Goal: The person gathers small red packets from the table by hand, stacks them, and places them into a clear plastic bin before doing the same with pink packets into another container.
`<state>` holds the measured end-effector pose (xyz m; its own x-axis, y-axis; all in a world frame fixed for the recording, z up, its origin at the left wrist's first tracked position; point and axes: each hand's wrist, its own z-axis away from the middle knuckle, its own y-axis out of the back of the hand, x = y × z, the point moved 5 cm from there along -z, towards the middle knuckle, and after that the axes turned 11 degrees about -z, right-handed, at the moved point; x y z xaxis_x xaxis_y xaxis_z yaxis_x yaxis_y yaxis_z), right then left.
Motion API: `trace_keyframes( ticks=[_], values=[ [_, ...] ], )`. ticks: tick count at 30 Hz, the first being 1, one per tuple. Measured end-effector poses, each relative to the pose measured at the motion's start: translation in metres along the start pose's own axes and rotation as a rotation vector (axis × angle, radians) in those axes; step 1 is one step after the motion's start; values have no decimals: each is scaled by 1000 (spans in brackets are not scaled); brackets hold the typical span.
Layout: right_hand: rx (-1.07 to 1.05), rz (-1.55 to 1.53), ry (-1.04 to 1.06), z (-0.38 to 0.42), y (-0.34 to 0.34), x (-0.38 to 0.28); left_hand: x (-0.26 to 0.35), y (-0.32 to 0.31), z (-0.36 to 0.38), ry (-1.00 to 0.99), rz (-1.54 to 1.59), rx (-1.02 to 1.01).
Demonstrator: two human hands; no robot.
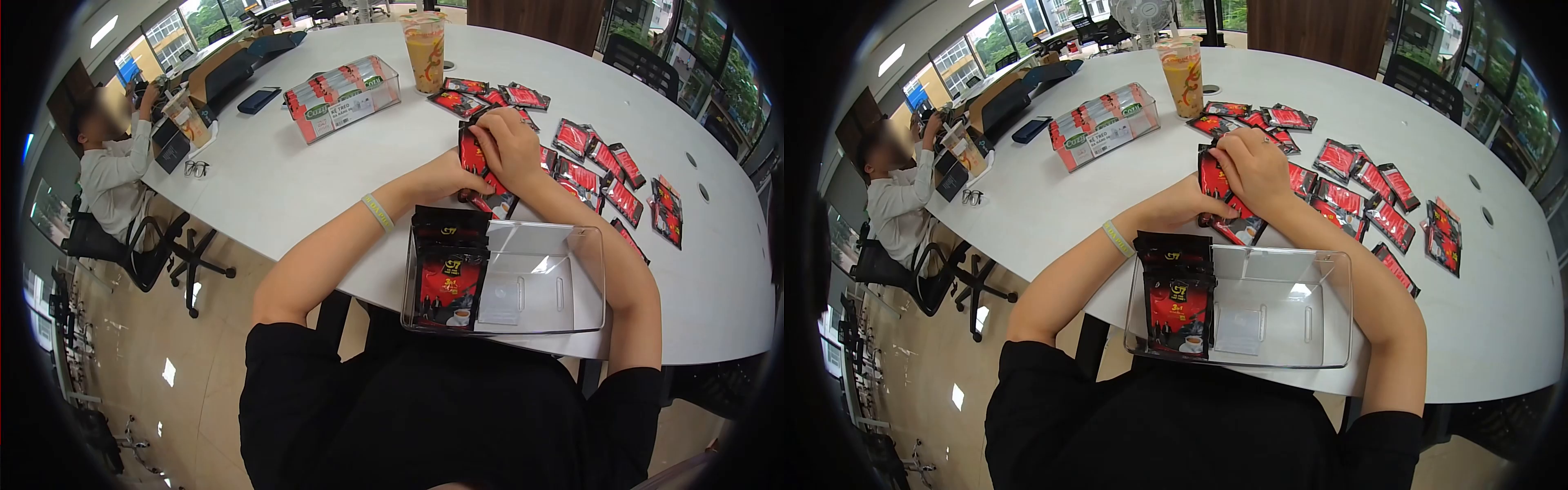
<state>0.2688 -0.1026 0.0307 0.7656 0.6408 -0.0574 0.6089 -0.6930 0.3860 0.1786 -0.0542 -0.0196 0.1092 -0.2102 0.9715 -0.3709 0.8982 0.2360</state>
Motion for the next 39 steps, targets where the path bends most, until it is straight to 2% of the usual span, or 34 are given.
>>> trace_keyframes(
  ticks=[1,2,4,5,7,8,9,10,15,17,20,21,23,25,30,33,37,39],
  values=[
    [-10,-7,-86,-1,2,5,-4,1,-4,1,0,-1],
    [-21,-15,-171,-2,3,11,-9,6,-7,5,64,84],
    [37,-27,-172,-6,8,16,-9,16,-7,-33,178,259],
    [97,-40,-170,-8,13,19,-9,19,-8,-35,177,260],
    [29,-40,-89,-11,17,16,-2,30,-3,-129,444,357],
    [-82,-51,-38,-10,13,10,-4,35,1,-119,510,454],
    [-193,-61,13,-8,9,2,-3,38,3,-121,509,456],
    [-293,-104,-45,0,0,4,-4,42,4,-122,584,452],
    [-368,-134,-104,13,-17,7,7,33,13,-44,684,446],
    [-461,-155,64,11,-13,0,12,29,14,-31,693,422],
    [-503,-245,-25,17,-19,3,6,23,8,-96,799,185],
    [-504,-244,-26,16,-18,0,5,24,6,-97,800,184],
    [-549,-35,128,15,-18,-12,3,26,4,-143,684,225],
    [-518,-59,149,13,-18,-18,5,27,7,-142,671,240],
    [-372,-296,-6,13,-18,-5,4,29,5,-158,465,231],
    [-401,-257,-91,18,-20,3,11,19,9,-118,345,220],
    [-409,-212,-54,20,-20,4,11,13,10,-118,232,281],
    [-435,-201,-75,20,-19,4,8,12,7,-110,223,225]
  ],
)
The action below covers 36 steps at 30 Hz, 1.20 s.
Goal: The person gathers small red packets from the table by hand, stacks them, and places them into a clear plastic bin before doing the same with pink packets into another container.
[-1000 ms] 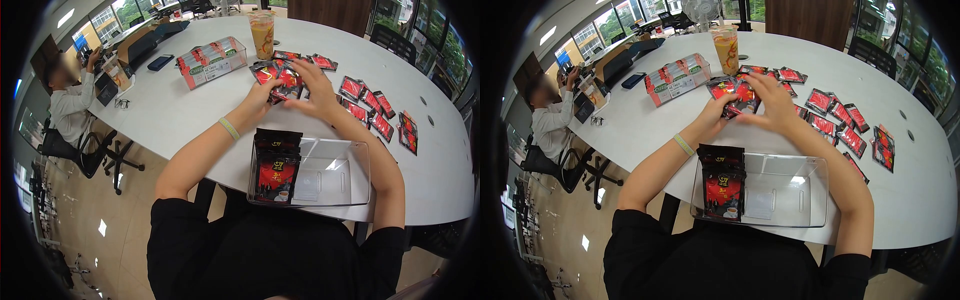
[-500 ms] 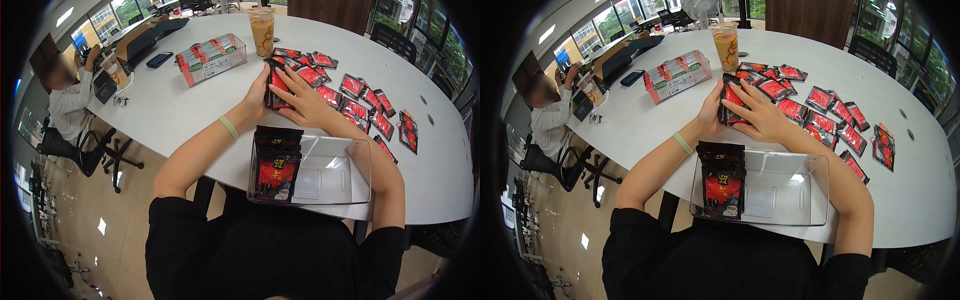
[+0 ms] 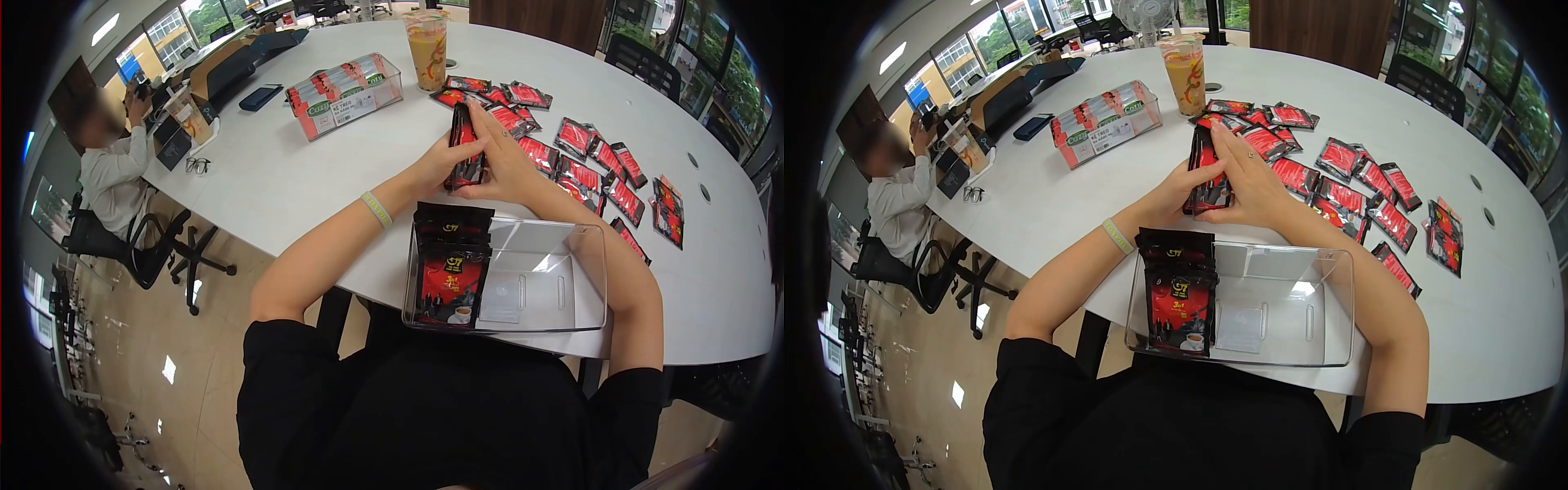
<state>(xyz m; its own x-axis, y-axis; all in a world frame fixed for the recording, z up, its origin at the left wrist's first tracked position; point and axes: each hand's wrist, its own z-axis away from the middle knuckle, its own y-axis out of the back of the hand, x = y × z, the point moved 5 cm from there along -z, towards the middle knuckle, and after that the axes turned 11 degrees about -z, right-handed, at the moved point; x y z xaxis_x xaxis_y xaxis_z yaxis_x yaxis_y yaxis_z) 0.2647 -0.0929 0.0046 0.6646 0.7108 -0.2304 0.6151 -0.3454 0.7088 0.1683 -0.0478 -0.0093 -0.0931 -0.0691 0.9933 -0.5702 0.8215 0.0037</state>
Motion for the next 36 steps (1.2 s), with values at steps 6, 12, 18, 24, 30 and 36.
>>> trace_keyframes(
  ticks=[6,12,18,24,30,36],
  values=[
    [-14,-15,-25,0,-2,3,-2,-2,-3,4,-8,6],
    [76,147,-114,4,6,19,-7,14,-12,-67,-51,211],
    [203,364,-297,18,24,63,-1,31,-9,-177,-126,287],
    [-127,355,-402,11,30,60,-4,27,-13,-137,-148,184],
    [290,20,-430,0,48,51,-8,36,-15,-150,-63,321],
    [399,-1077,-801,11,9,72,-13,44,-17,-156,208,432]
  ],
)
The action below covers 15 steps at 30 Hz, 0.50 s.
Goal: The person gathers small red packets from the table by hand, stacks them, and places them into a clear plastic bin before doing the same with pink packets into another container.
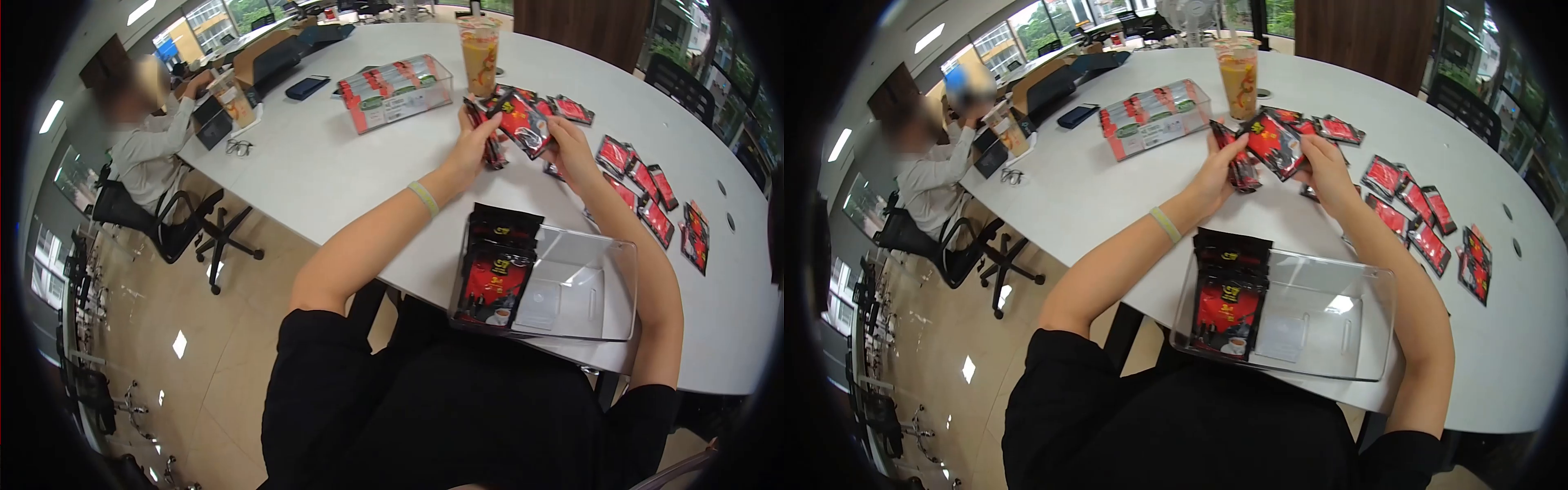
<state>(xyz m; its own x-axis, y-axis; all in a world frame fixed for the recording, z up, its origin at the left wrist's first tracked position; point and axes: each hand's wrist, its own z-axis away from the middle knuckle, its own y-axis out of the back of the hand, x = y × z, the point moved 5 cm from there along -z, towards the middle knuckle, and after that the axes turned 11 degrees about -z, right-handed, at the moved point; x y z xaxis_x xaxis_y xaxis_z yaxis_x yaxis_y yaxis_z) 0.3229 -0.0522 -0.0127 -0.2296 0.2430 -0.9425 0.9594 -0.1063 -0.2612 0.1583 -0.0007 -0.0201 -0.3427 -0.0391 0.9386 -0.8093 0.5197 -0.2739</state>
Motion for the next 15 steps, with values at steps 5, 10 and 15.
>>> trace_keyframes(
  ticks=[5,10,15],
  values=[
    [-73,-200,-155,16,-32,15,-4,-6,-2,-69,89,-69],
    [-141,58,-200,26,-40,21,2,-11,7,-178,-5,-52],
    [-153,232,21,25,-38,15,-10,-6,4,90,143,-58]
  ],
)
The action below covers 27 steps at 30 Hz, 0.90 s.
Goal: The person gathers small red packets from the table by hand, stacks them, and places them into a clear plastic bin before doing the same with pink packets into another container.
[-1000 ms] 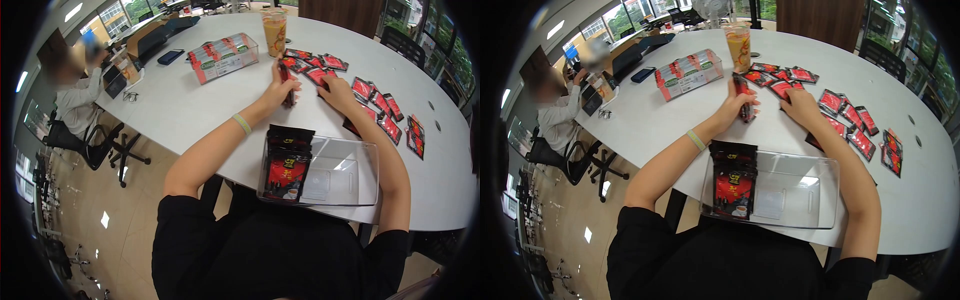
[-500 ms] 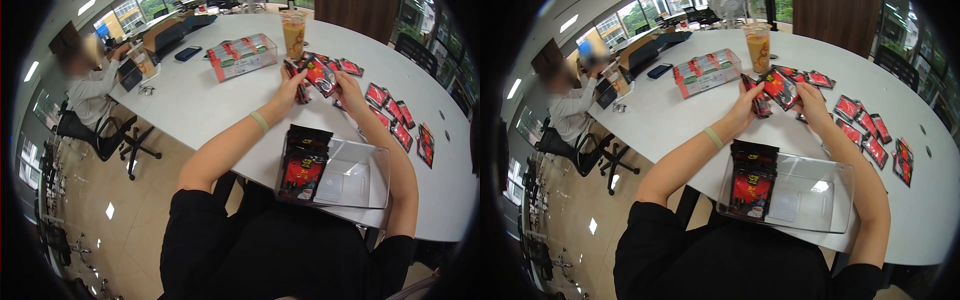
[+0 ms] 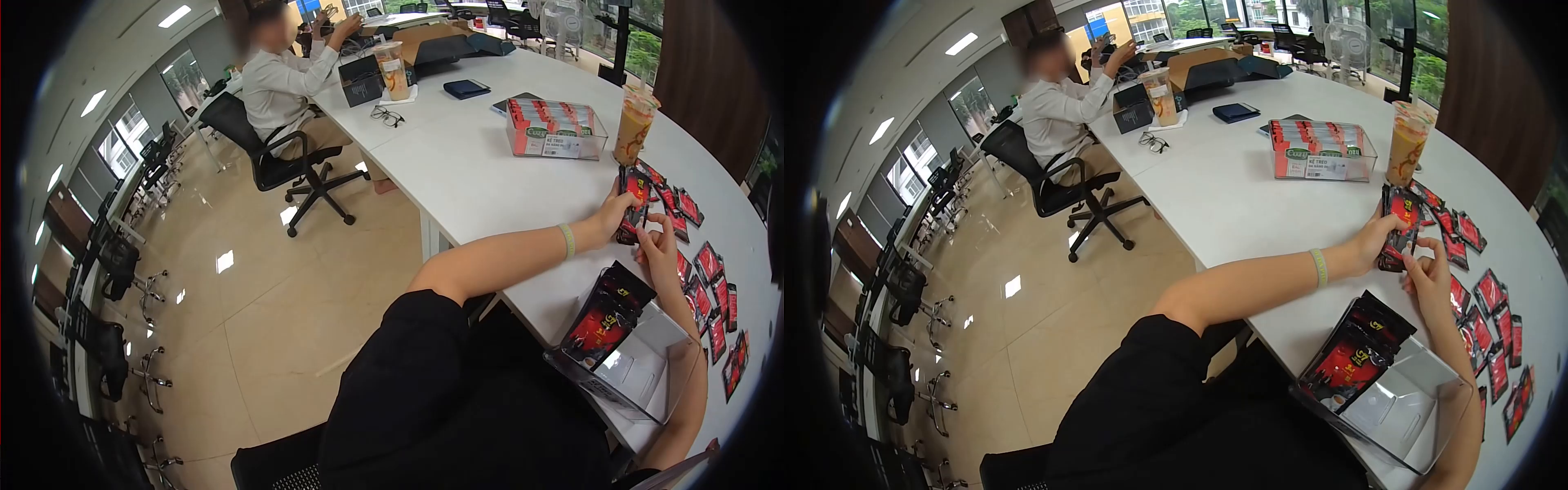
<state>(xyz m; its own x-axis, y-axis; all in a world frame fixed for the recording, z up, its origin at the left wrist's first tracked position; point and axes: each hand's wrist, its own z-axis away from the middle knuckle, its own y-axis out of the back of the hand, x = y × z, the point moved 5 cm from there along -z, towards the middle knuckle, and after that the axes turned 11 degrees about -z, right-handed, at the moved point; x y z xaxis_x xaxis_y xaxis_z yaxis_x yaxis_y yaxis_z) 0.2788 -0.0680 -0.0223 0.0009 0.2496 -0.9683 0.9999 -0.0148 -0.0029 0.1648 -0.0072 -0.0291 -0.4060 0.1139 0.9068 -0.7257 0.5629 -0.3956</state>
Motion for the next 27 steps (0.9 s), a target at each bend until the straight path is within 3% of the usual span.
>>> trace_keyframes(
  ticks=[1,3,4,6,7,9,10,12,14,17,19,21,27],
  values=[
    [-3,1,1,-2,5,5,-1,3,-2,-3,0,1],
    [3,290,230,-6,14,0,-9,-3,-5,184,211,-187],
    [3,291,231,-4,13,-2,-7,-5,-3,183,210,-188],
    [115,661,389,6,8,-21,-3,-7,3,160,200,-130],
    [116,662,389,9,5,-26,-2,-8,4,160,200,-131],
    [50,879,745,19,-11,-46,-2,-13,6,174,200,-189],
    [51,881,741,16,-10,-45,-3,-12,4,177,203,-190],
    [-141,857,798,15,-12,-37,-16,-12,-3,201,80,-263],
    [-236,864,724,12,-11,-29,-19,-15,-3,262,96,-316],
    [-265,875,740,10,-9,-18,-10,-19,3,184,27,-284],
    [-199,825,641,10,-11,-20,2,-25,10,66,-49,-222],
    [-218,765,617,10,-14,-24,2,-27,9,59,-108,-310],
    [-175,612,541,12,-20,-28,0,-30,15,62,-184,-304]
  ],
)
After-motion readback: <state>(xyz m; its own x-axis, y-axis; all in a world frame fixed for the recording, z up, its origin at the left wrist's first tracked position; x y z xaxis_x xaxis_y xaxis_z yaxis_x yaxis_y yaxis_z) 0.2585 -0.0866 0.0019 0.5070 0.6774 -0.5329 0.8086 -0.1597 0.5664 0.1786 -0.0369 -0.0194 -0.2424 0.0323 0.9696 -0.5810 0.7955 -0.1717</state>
